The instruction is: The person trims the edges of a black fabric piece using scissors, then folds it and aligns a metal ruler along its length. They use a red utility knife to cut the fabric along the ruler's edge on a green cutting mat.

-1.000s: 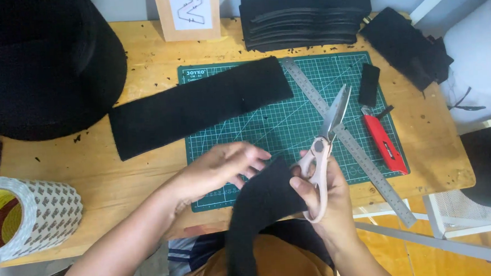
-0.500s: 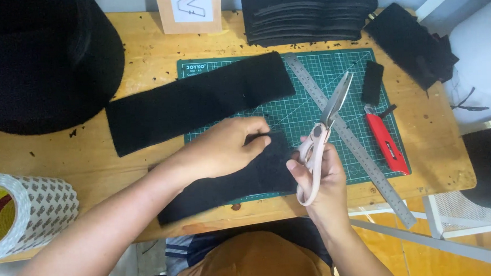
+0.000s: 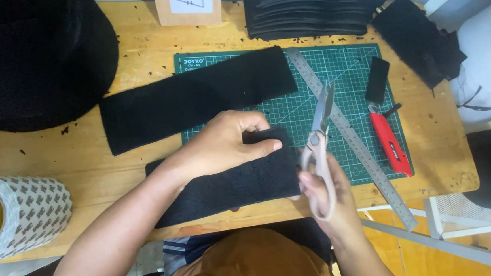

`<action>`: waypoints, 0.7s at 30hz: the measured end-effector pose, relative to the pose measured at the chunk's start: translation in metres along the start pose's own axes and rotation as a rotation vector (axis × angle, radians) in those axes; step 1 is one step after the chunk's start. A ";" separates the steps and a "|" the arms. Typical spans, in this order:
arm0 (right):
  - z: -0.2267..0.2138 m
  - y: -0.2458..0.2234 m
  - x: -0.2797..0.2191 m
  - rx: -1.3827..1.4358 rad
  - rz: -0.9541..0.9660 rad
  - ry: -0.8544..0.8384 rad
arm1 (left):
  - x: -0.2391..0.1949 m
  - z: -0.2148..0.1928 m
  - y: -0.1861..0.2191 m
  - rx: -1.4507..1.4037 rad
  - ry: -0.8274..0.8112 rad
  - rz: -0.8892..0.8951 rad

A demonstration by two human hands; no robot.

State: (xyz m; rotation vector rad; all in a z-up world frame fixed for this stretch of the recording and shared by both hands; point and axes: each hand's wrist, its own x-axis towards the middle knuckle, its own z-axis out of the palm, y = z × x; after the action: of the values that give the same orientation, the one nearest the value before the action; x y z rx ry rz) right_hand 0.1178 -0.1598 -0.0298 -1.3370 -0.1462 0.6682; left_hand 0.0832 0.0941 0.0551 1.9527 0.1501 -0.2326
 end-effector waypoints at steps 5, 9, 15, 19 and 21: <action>-0.020 -0.022 -0.020 -0.264 -0.173 -0.210 | -0.006 -0.010 -0.007 -0.072 0.048 0.081; -0.028 -0.039 -0.028 -0.701 -0.158 -0.135 | -0.006 -0.012 -0.013 -0.130 0.074 0.190; -0.019 -0.059 -0.027 -0.937 0.058 0.001 | -0.008 -0.014 -0.011 -0.135 0.067 0.191; -0.020 -0.053 -0.027 -0.990 -0.052 -0.011 | -0.007 -0.013 -0.017 -0.163 0.058 0.240; -0.019 -0.052 -0.026 -1.084 -0.145 -0.003 | -0.007 -0.013 -0.016 -0.148 0.034 0.278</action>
State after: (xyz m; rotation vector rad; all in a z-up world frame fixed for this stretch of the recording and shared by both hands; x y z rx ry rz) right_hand 0.1246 -0.1939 0.0207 -2.3272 -0.6695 0.4587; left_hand 0.0740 0.1127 0.0469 1.8063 -0.0803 -0.0050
